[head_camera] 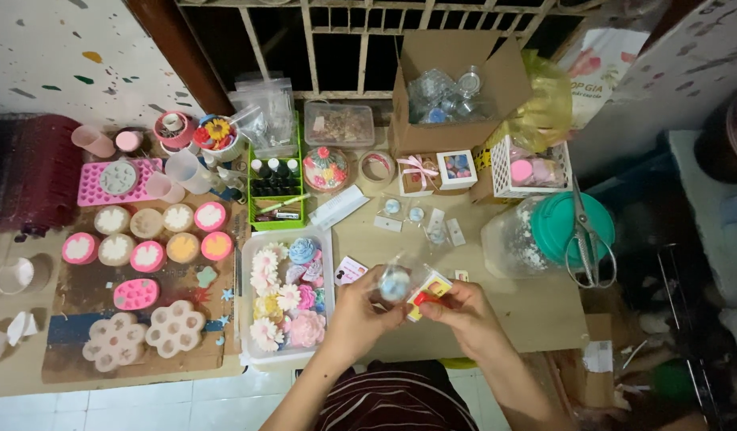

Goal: Packaging small decorative candles or wax melts into plastic bags and attaching labels.

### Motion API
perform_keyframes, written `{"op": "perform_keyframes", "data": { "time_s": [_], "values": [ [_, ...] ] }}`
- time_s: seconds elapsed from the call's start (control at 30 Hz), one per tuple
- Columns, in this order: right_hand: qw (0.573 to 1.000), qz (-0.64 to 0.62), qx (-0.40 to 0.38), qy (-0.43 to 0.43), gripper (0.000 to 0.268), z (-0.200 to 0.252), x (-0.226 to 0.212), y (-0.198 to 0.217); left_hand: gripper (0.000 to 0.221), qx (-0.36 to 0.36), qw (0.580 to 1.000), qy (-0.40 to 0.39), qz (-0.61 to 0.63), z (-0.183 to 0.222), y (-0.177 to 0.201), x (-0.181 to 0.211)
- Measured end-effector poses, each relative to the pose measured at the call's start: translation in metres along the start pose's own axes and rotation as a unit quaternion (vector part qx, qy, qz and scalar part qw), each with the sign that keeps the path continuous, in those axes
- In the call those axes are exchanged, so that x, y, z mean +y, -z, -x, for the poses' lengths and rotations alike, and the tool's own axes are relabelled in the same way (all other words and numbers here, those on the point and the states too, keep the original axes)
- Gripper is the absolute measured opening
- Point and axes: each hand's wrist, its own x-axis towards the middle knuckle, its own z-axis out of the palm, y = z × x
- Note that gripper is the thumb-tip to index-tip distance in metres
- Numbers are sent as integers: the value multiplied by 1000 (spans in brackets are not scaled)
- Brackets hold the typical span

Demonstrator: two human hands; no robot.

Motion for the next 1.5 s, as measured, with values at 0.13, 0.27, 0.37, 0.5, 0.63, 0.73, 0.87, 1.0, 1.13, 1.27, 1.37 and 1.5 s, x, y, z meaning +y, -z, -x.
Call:
{"op": "perform_keyframes", "data": {
  "time_s": [0.13, 0.27, 0.37, 0.5, 0.63, 0.73, 0.87, 1.0, 1.13, 1.27, 1.37, 1.5],
  "values": [
    [999, -33, -20, 34, 23, -13, 23, 4, 47, -13, 999, -34, 20, -4, 3, -26],
    [999, 9, -7, -41, 32, -57, 70, 22, 46, 65, 993, 49, -91, -14, 20, -74],
    [987, 154, 32, -30, 37, -91, 158, 49, 39, 124, 986, 94, -56, -15, 31, -99],
    [921, 360, 116, 95, 39, -101, 259, 75, 43, 142, 980, 112, 84, -12, 33, -115],
    [787, 599, 113, 96, 39, -88, 216, 40, 45, 147, 978, 125, 84, -15, 25, -135],
    [924, 340, 146, 91, 44, -77, 168, 23, 43, 169, 974, 140, 53, -21, 13, -174],
    [950, -295, 62, -84, 55, -61, 132, 32, 39, 66, 988, 141, 6, -32, -18, -196],
    [969, -87, 224, -56, 37, -87, 208, 150, 79, 14, 958, 285, 12, -35, -29, -173],
    [952, 3, 293, -89, 32, -87, 217, 229, 70, 38, 964, 261, -44, -25, 9, -214],
    [865, 358, 351, -16, 35, -96, 229, 254, 55, 96, 967, 233, 35, -16, 51, -223],
    [696, 607, 365, 119, 36, -102, 165, 172, 49, 160, 958, 222, 84, -8, 68, -214],
    [811, 539, 203, 101, 19, -154, 217, 114, 37, 280, 930, 217, 99, 5, 85, -177]
  ]
}}
